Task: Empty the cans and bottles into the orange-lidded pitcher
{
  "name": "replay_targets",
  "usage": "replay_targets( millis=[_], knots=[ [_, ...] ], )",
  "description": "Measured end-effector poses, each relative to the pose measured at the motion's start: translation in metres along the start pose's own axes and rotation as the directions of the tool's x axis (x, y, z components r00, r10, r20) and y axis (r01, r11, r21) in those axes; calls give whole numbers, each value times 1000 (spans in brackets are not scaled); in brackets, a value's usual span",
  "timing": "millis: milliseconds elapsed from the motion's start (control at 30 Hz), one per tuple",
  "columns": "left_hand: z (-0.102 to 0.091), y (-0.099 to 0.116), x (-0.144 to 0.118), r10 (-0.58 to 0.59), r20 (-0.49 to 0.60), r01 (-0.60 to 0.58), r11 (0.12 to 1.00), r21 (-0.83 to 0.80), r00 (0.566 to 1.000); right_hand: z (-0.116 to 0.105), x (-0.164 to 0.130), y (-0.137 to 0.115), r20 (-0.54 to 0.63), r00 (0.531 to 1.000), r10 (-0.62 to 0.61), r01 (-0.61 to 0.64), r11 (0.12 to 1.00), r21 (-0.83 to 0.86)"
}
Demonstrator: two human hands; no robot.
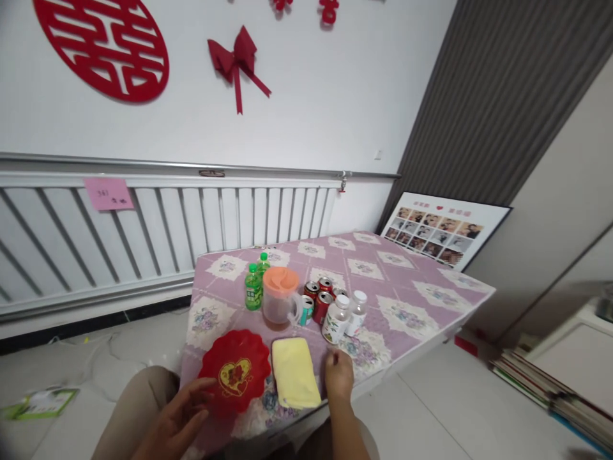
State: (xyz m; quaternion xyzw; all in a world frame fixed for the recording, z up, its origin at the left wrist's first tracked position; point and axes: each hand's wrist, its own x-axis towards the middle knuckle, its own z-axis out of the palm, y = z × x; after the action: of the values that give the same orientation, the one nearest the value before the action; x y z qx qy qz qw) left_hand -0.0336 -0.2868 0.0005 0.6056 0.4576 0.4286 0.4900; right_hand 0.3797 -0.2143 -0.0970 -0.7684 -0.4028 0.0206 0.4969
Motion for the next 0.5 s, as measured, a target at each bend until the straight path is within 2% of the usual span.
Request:
replay_targets(
  millis=[167, 267, 367, 500],
  knots=[
    [-2, -23, 5, -2, -8, 2, 1000, -12, 1000, 4, 2, 10, -16, 998, -66, 65, 997, -29],
    [-2, -16, 23, -17, -46, 16, 1000, -13, 999, 7, 3, 17, -6, 993, -117, 116, 993, -37],
    [-1, 7, 58, 15, -149, -14, 1000, 8, 989, 10, 2, 23, 22, 984, -178, 179, 983, -43],
    [6, 27, 126, 112, -176, -100, 992, 74, 978, 11, 1, 26, 34, 973, -226, 228, 972, -64]
  ],
)
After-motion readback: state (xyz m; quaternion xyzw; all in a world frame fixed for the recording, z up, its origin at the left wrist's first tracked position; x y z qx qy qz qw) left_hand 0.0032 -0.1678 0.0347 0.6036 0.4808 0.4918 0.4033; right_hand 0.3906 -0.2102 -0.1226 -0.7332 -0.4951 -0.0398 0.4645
